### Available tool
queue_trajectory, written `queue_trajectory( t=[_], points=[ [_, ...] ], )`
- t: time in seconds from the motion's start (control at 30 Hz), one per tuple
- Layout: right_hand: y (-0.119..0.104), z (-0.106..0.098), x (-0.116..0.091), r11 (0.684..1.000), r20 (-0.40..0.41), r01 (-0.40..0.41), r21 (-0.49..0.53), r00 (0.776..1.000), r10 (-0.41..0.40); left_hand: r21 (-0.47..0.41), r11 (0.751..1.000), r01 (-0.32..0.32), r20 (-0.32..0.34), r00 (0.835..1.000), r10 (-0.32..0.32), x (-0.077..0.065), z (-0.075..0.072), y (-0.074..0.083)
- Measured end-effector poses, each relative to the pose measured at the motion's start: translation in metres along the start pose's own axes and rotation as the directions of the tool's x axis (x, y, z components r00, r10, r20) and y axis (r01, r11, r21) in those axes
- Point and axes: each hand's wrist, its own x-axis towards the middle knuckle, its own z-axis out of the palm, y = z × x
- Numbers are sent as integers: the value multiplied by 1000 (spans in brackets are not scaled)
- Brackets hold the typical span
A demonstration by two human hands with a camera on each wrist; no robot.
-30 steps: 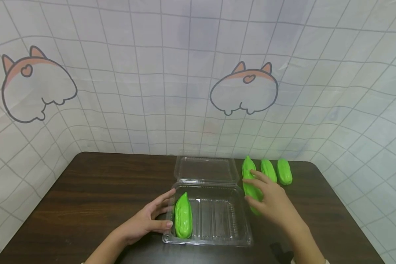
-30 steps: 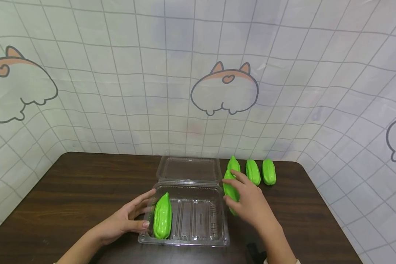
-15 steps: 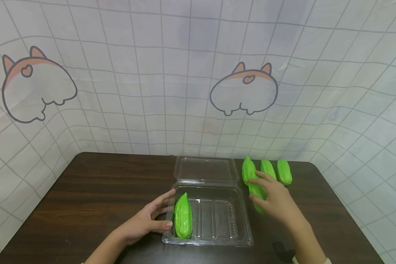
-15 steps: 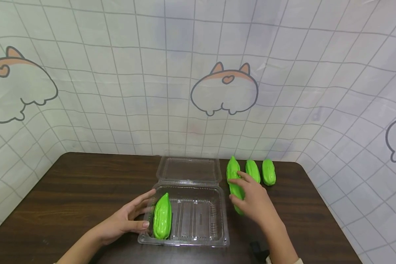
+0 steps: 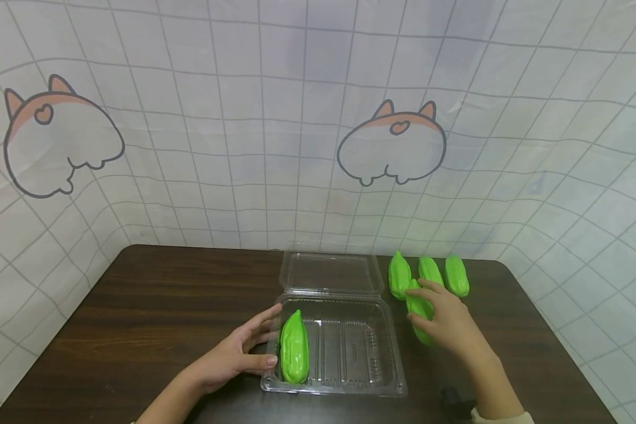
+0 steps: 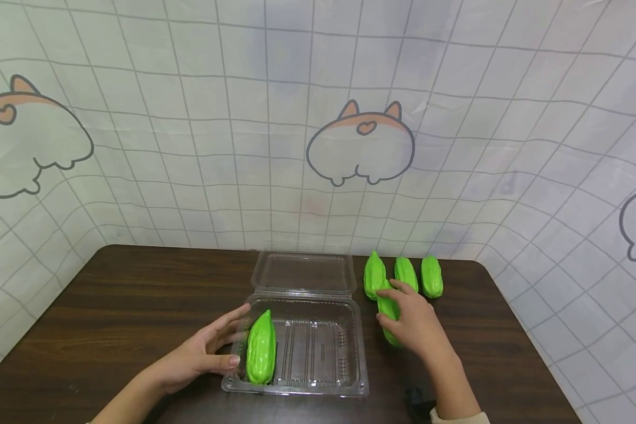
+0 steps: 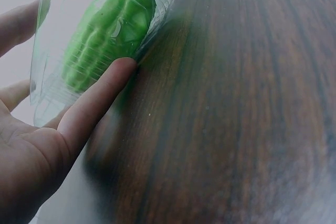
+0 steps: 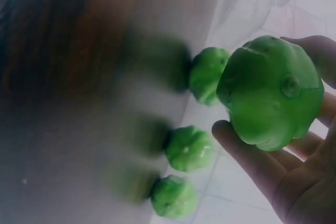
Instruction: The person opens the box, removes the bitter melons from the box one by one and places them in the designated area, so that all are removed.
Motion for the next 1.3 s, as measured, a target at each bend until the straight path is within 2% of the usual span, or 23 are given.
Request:
queue_trajectory(
  t=[0.7, 1.3],
  points=[
    [18, 7, 0, 999, 50, -44, -22, 998, 45, 2, 1000, -10, 8, 1000, 10, 0, -1, -1],
    [20, 6, -1, 998, 114, -59, -19, 992, 61, 2, 1000, -8, 4, 1000, 8, 0, 0, 1]
  ],
)
